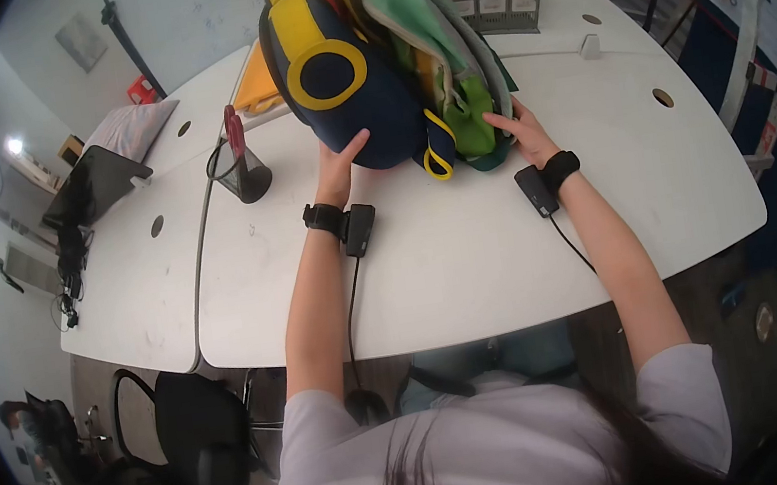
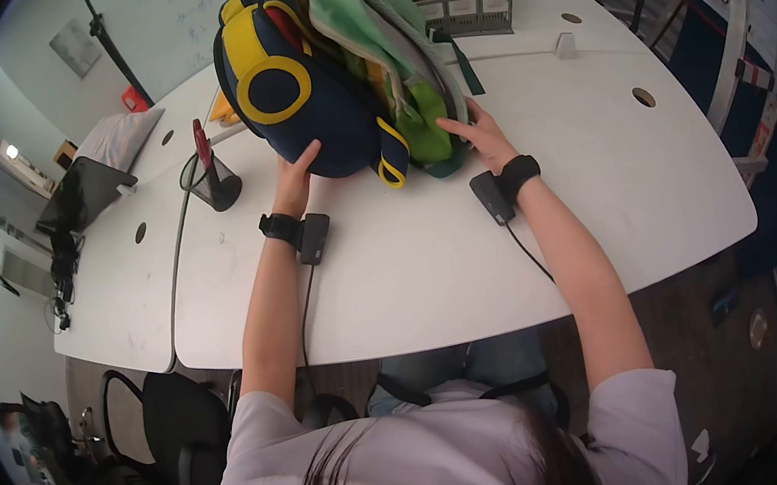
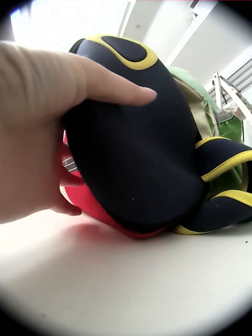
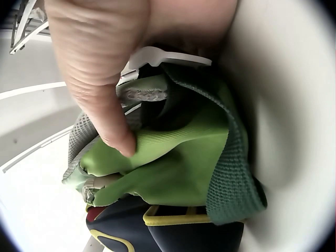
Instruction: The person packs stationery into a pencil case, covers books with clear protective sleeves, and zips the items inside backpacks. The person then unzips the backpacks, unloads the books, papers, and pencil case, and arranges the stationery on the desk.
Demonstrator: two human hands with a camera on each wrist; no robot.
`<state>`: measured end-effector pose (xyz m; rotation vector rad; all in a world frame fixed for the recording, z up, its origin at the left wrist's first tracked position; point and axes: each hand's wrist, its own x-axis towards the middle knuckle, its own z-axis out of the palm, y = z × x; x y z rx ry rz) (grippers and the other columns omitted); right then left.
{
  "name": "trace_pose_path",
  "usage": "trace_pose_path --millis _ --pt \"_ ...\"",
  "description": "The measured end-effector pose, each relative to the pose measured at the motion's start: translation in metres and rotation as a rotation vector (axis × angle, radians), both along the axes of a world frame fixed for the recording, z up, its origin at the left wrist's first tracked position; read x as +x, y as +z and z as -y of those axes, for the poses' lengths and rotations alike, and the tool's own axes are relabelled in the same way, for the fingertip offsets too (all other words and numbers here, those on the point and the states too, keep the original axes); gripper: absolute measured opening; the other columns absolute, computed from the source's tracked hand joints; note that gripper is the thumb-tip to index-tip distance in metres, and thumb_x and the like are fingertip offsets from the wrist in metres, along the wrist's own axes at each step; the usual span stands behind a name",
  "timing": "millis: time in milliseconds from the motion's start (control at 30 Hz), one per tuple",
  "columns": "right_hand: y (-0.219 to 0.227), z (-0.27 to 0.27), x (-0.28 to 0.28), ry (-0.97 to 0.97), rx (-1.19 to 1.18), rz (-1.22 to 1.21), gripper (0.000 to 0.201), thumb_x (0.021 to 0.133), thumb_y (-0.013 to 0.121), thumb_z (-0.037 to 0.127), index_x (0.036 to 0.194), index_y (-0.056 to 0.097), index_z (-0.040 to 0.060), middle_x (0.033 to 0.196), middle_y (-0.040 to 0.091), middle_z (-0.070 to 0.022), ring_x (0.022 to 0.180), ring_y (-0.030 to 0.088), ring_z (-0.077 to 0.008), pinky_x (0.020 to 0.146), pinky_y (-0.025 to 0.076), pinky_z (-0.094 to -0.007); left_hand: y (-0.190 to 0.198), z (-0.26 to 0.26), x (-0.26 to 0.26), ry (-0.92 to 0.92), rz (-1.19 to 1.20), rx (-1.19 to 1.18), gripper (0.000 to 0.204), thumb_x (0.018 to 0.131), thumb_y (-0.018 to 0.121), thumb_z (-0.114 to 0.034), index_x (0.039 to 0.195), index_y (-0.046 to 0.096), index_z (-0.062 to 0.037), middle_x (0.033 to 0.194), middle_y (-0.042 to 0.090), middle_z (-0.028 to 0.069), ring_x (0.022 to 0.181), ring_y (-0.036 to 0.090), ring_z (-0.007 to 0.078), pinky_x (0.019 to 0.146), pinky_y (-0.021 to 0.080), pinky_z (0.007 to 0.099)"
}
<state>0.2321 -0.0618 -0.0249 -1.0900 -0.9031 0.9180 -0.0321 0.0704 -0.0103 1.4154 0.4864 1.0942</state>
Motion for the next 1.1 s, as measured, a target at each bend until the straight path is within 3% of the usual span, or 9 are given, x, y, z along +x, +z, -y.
trace_pose_path --millis 100,200,300,433,533,733,867,933,1100 --pt "-0.001 -0.003 0.002 0.025 0.008 0.028 0.070 0.072 0.072 0.022 0.128 0.036 -0.0007 0.120 0.049 -0.0115 0.112 0.045 -0.0195 0.096 0.033 -0.0282 0.002 -0.002 0.003 -0.011 0.017 -0.035 0.064 0.073 0.070 -0.016 0.126 0.037 -0.0008 0.123 0.046 0.0102 0.117 0.040 0.0216 0.100 0.029 0.0314" --pt "-0.003 -0.019 -0.001 -0.072 0.143 0.326 0.078 0.068 0.076 0.025 0.129 0.034 -0.0011 0.123 0.046 -0.0144 0.113 0.046 -0.0228 0.097 0.033 -0.0289 -0.003 -0.005 0.006 -0.084 -0.039 -0.004 0.063 0.074 0.068 -0.013 0.127 0.036 -0.0004 0.124 0.045 0.0099 0.117 0.040 0.0210 0.099 0.030 0.0315" --pt "0.005 -0.043 -0.005 -0.429 0.318 0.928 0.084 0.061 0.076 0.021 0.130 0.034 -0.0007 0.119 0.049 -0.0225 0.108 0.050 -0.0341 0.092 0.040 -0.0324 -0.010 -0.014 0.011 -0.060 0.015 -0.122 0.056 0.077 0.066 -0.012 0.125 0.039 0.0008 0.122 0.047 0.0094 0.113 0.044 0.0203 0.098 0.032 0.0302" --pt "0.016 -0.041 -0.011 -0.361 0.085 0.726 0.062 0.066 0.066 0.012 0.122 0.044 -0.0007 0.104 0.057 -0.0249 0.098 0.055 -0.0377 0.084 0.044 -0.0353 -0.007 -0.017 0.015 -0.023 -0.145 0.035 0.035 0.084 0.059 -0.014 0.114 0.050 0.0030 0.106 0.057 0.0078 0.098 0.052 0.0158 0.089 0.038 0.0271" --pt "0.016 -0.023 -0.004 -0.548 0.140 0.707 0.037 0.070 0.052 0.004 0.106 0.056 -0.0031 0.089 0.061 -0.0243 0.089 0.058 -0.0379 0.078 0.045 -0.0353 0.004 -0.002 0.026 0.030 -0.265 0.207 0.024 0.087 0.055 -0.013 0.105 0.055 0.0030 0.091 0.061 0.0054 0.084 0.052 0.0112 0.079 0.042 0.0258" --pt "0.016 0.018 0.004 -0.516 0.074 0.712 0.035 0.071 0.049 0.000 0.105 0.056 -0.0035 0.087 0.062 -0.0221 0.085 0.061 -0.0344 0.076 0.046 -0.0336 0.016 0.008 0.033 -0.197 -0.451 0.487 0.020 0.088 0.053 -0.009 0.104 0.054 0.0024 0.085 0.059 0.0039 0.081 0.048 0.0091 0.077 0.042 0.0255" --pt "0.014 0.013 0.002 -0.497 0.095 0.748 0.036 0.071 0.050 0.002 0.107 0.055 -0.0029 0.088 0.062 -0.0223 0.086 0.061 -0.0345 0.076 0.046 -0.0342 0.023 -0.004 0.033 -0.175 -0.392 0.411 0.020 0.089 0.052 -0.009 0.105 0.054 0.0024 0.089 0.060 0.0059 0.083 0.050 0.0102 0.079 0.042 0.0268" --pt "0.019 0.002 0.008 -0.485 0.100 0.768 0.037 0.072 0.050 0.003 0.108 0.055 -0.0027 0.089 0.062 -0.0223 0.086 0.061 -0.0345 0.076 0.046 -0.0346 0.006 -0.020 0.033 0.024 -0.350 0.398 0.021 0.089 0.051 -0.009 0.106 0.054 0.0024 0.092 0.062 0.0090 0.086 0.052 0.0122 0.081 0.042 0.0282" --pt "0.022 -0.029 0.015 -0.345 0.007 0.858 0.040 0.072 0.052 0.009 0.111 0.053 0.0005 0.091 0.061 -0.0225 0.089 0.059 -0.0370 0.079 0.045 -0.0373 -0.026 -0.043 0.027 0.523 -0.176 0.400 0.021 0.084 0.052 -0.008 0.101 0.055 0.0044 0.092 0.062 0.0216 0.084 0.058 0.0351 0.076 0.044 0.0347"
